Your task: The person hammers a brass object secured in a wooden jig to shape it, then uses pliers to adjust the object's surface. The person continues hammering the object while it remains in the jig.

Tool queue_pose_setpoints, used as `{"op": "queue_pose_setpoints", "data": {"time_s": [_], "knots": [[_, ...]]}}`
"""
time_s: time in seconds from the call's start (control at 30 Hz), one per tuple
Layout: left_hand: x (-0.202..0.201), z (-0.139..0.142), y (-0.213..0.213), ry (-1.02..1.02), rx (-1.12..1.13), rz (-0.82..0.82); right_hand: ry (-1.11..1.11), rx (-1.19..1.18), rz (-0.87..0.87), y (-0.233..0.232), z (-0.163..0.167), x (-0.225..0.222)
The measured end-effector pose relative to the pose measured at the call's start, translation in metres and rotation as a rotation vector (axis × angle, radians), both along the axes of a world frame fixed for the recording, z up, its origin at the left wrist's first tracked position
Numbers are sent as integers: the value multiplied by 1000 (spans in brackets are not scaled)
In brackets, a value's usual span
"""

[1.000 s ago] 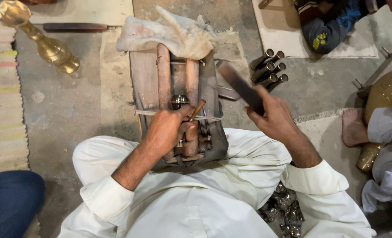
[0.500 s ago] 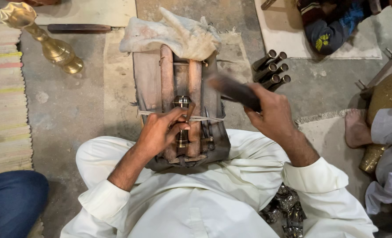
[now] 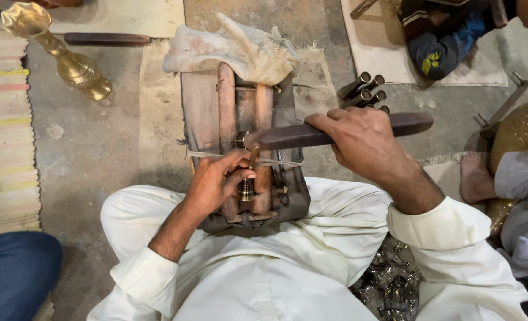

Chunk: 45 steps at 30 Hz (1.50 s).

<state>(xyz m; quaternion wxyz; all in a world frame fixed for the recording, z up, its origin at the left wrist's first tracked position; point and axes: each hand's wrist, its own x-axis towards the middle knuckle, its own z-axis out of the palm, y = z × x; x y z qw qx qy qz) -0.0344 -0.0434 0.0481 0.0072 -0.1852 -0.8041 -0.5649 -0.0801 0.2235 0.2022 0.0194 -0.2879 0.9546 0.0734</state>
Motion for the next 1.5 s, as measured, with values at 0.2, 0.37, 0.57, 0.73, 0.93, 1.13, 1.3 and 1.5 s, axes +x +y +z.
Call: {"op": "queue_pose_setpoints", "data": {"time_s": [0.2, 0.37, 0.57, 0.73, 0.93, 1.13, 1.3, 1.5], "knots": [[0, -1, 1, -70, 4, 19, -75, -70, -53, 0, 4, -2], [-3, -3, 1, -15, 20, 22, -58, -104, -38, 0, 4, -5], [-4, -3, 1, -139, -25, 30, -21, -268, -105, -1, 6, -8], [2, -14, -1, -147, 127, 80, -77, -3, -71, -2, 1, -8], [3, -38, -15, -254, 566, 229, -230, -452, -184, -24, -27, -16], [14, -45, -31, -346, 585, 196, -200, -606, -162, -85, -94, -19], [23, -42, -42, -346, 476, 194, -344, -738, -184, -76, -114, -30], [16, -30, -33, -334, 412, 192, -686, -970, -321, -58, -126, -34]]}}
